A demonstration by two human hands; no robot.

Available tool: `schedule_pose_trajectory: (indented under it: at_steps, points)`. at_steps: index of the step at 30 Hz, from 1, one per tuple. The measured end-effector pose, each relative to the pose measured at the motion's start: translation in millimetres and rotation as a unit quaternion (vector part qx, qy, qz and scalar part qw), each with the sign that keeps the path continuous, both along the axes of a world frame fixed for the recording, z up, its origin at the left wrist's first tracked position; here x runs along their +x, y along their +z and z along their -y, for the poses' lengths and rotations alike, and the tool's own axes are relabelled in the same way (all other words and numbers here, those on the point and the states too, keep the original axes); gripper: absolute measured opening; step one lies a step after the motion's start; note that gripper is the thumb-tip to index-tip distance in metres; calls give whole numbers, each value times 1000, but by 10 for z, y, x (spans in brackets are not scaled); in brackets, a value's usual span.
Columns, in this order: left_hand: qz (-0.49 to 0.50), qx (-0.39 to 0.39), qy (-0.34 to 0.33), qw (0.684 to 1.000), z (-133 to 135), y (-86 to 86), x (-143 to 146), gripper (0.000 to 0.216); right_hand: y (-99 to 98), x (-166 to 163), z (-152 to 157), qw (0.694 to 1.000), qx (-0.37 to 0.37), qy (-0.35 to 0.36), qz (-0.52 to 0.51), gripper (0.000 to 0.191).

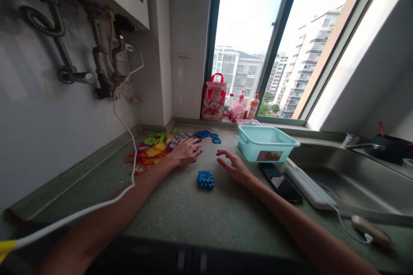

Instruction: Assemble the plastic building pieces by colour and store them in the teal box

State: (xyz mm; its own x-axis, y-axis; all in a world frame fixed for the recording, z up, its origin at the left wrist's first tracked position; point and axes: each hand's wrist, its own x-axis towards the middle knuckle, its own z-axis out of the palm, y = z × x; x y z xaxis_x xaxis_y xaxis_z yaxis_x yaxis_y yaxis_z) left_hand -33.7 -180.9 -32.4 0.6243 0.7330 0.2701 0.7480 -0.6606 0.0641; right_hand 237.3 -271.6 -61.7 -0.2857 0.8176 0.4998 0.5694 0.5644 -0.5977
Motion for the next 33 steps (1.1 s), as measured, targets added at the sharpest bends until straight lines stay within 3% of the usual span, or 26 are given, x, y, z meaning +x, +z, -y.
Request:
schedule_pose_trajectory:
  at_steps: [4, 7, 13, 17, 21, 26, 30, 33]
  points:
    - [4, -15, 31, 999, -256, 179, 234, 49, -102, 80, -624, 980, -67, -153, 105, 62]
    - [-14, -27, 71, 997, -610, 256, 495, 45, -49, -1, -1050, 958, -99, -218, 156, 77]
    - [-67, -78, 110, 989, -1321, 181, 978, 37, -15, -130, -1592, 949, -97, -232, 191, 80]
    - [-94, -96, 80, 988, -1528, 27, 1196, 33, -88, -90, -1728, 950, -96, -204, 218, 61]
    - [-98, -96, 19, 990, -1409, -37, 1334, 34, -121, -11, -1577, 947, -91, -200, 236, 50]
    - [-92, -90, -57, 990, -884, 45, 1365, 39, -67, 107, -945, 939, -79, -195, 272, 49]
    - [-89, -94, -110, 986, -395, 85, 1190, 48, 58, 207, -373, 936, -71, -167, 301, 49]
    - [-84, -104, -131, 982, -101, 90, 954, 53, 195, 271, -49, 939, -65, -108, 320, 54]
